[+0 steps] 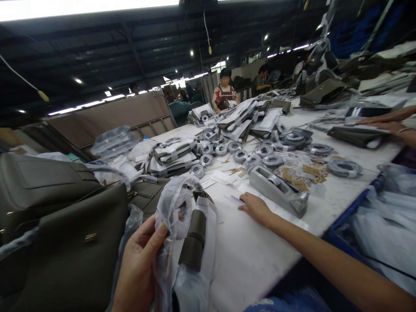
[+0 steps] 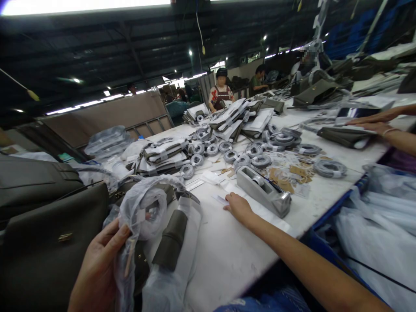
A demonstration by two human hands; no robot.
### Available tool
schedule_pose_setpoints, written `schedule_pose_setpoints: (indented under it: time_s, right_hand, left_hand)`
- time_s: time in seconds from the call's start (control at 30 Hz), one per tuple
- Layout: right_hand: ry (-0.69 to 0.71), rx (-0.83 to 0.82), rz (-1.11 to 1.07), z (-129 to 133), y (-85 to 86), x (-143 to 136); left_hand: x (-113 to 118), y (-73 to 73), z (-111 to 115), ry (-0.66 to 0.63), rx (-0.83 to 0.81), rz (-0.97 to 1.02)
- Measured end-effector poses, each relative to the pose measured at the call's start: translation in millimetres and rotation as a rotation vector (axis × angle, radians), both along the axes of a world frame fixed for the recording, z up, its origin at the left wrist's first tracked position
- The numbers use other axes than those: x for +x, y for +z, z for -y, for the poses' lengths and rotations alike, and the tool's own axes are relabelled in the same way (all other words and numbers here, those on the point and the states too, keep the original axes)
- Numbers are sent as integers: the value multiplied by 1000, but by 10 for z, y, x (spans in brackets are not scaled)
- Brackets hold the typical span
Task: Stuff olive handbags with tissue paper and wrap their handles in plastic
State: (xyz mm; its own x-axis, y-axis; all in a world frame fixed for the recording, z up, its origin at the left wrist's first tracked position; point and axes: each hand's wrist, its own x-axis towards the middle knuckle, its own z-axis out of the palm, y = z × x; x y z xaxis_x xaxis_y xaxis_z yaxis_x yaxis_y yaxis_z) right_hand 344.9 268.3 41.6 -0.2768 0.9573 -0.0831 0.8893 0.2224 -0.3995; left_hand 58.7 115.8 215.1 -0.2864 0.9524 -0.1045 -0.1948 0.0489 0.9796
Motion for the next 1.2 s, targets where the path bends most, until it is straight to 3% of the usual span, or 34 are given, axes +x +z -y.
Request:
schedule_pose_setpoints:
  time_s: [0.23,0.4,0.57,0.67,0.73,0.83,1.03,1.2]
  right_hand:
    - [-8,16,-8,-45,-4,7]
    - [-30,50,-89,17,107,93]
    - [54,19,-158,480,290,606]
    - [107,-63,-135,823,330,1010]
    - [99,-68,-111,934,325,1123]
    - [78,-3,-102,872,265,951]
    - [-14,107,-29,565,21,237]
    - [-47,156,53,517,-61,155]
  left_hand:
    - [10,-23,37,24,18,-24]
    - [42,-10,39,22,8,-29]
    - [20,-21,43,26,-13,-17]
    - [25,-27,37,42,-33,-19]
    - [58,-16,26,53,-43,-24]
    - [122,8,8,58,-47,-18]
    - [96,-28,39,25,-5,-1]
    - [44,-81,95,65,-5,4]
